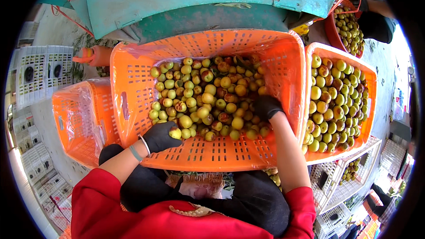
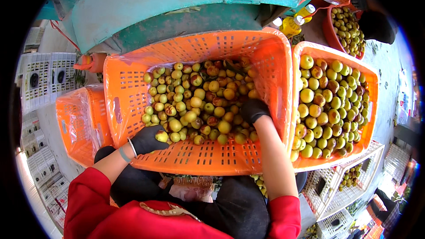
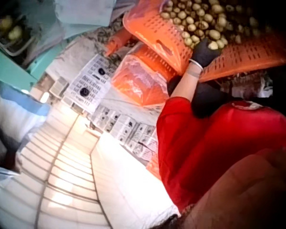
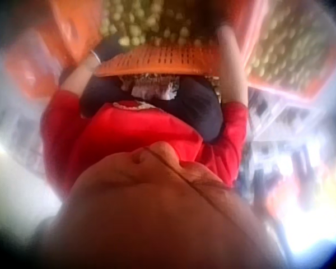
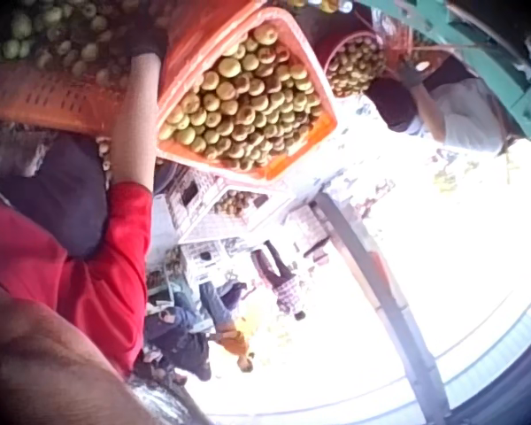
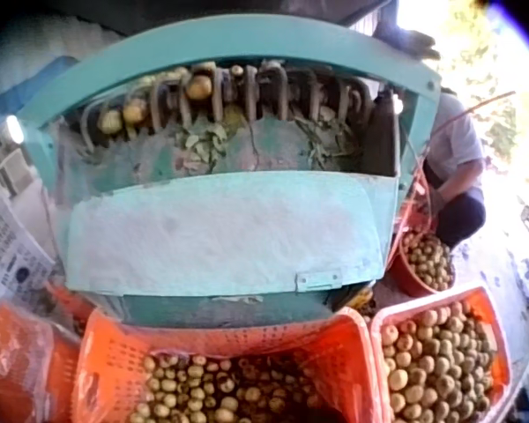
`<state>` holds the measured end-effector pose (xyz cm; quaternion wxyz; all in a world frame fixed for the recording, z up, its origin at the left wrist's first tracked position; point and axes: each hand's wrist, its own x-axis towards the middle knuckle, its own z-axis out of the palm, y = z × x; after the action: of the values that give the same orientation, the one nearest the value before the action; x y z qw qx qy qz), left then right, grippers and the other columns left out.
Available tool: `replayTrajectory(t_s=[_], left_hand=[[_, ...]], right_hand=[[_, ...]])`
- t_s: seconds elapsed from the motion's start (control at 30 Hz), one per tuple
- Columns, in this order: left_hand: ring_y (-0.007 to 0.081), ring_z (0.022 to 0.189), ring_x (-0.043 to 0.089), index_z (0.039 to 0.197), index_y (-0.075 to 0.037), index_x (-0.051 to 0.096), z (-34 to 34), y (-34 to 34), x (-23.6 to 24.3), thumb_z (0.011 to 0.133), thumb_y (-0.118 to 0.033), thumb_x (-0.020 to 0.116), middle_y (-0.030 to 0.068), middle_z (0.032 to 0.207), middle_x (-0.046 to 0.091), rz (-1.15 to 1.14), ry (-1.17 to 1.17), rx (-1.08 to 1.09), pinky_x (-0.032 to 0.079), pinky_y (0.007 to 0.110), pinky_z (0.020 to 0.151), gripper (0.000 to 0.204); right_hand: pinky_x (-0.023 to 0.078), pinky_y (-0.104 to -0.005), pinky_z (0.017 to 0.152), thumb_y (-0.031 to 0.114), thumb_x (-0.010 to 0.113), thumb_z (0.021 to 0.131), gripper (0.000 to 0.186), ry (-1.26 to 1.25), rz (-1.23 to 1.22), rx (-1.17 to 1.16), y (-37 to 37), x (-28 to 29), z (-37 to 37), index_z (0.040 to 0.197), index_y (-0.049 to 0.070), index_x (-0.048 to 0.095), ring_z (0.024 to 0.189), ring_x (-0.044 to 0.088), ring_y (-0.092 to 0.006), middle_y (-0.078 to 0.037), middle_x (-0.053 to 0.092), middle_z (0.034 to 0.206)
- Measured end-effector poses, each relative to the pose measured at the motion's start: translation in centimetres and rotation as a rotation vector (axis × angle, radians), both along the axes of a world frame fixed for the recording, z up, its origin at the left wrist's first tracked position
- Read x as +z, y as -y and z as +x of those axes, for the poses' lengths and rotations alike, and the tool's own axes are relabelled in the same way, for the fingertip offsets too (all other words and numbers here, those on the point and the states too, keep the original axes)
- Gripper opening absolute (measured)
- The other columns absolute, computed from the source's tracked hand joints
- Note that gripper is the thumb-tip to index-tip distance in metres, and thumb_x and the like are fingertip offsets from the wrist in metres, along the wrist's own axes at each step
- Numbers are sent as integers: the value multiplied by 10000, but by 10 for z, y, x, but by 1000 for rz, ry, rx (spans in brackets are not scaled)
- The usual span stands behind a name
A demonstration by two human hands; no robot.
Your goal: The person sits and sorts green olives by hand, picking them from an orange basket and placing them into a blue bowl. The person repeatedly transfers olives between containers while seated near a conveyor and other workers.
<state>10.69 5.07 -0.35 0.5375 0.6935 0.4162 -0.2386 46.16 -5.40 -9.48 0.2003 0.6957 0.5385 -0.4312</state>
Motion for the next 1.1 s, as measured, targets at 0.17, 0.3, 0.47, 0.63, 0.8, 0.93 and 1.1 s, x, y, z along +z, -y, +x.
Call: replayTrajectory(t_s=[0.17, 0.3, 0.47, 0.63, 0.8, 0.93, 1.1], left_hand=[[117, 569, 547, 850, -62, 592, 11, -18, 3, 850, -312, 645, 31, 673, 563, -408, 180, 757, 453, 250, 522, 256], [139, 554, 566, 809, -82, 569, 4, -53, 0, 869, -456, 560, 38, 661, 558, -393, 260, 1030, 472, 275, 457, 379], [124, 575, 560, 844, -88, 580, 5, -80, 12, 843, -467, 568, 28, 721, 565, -349, 264, 1014, 491, 275, 466, 379], [97, 604, 542, 955, -83, 592, 10, -83, 16, 799, -227, 636, 16, 782, 577, -178, 342, 785, 464, 240, 498, 217], [96, 620, 538, 1025, -76, 570, 11, -86, 14, 773, -119, 642, 22, 839, 581, -191, 392, 745, 453, 231, 505, 266], [101, 669, 554, 1059, -72, 568, 20, -93, 28, 810, -149, 615, 29, 864, 585, -219, 383, 861, 474, 234, 565, 265], [101, 844, 587, 1083, -66, 570, 12, -84, -37, 836, -186, 627, 9, 911, 597, -140, 473, 768, 497, 251, 731, 280]], right_hand=[[461, -403, 894, 218, 474, 859, 359, -107, 388, -422, -42, -17, 3, 1193, 150, 588, 1072, 577, -315, -160, 593, 1175], [442, -406, 933, 140, 516, 833, 430, -294, 278, -323, -44, -47, 7, 1262, 163, 521, 1133, 535, -307, -137, 546, 1253], [472, -378, 850, 186, 552, 828, 395, -264, 103, 31, -16, -44, 4, 1213, 100, 530, 1014, 589, -299, -153, 603, 1135], [479, -346, 562, 277, 560, 840, 312, -315, -281, -101, -5, 22, 7, 1078, 76, 584, 629, 596, -227, -100, 648, 798], [451, -308, 456, 295, 559, 843, 261, -331, -360, -224, -11, 59, -3, 974, 83, 636, 524, 549, -157, -60, 606, 696], [446, -314, 439, 322, 584, 835, 296, -298, -472, -304, -2, 37, 12, 971, 65, 638, 506, 543, -171, -66, 608, 702], [494, -348, 657, 324, 593, 831, 286, -152, -382, -145, 2, 21, 14, 909, 59, 667, 707, 610, -225, -87, 657, 816]])
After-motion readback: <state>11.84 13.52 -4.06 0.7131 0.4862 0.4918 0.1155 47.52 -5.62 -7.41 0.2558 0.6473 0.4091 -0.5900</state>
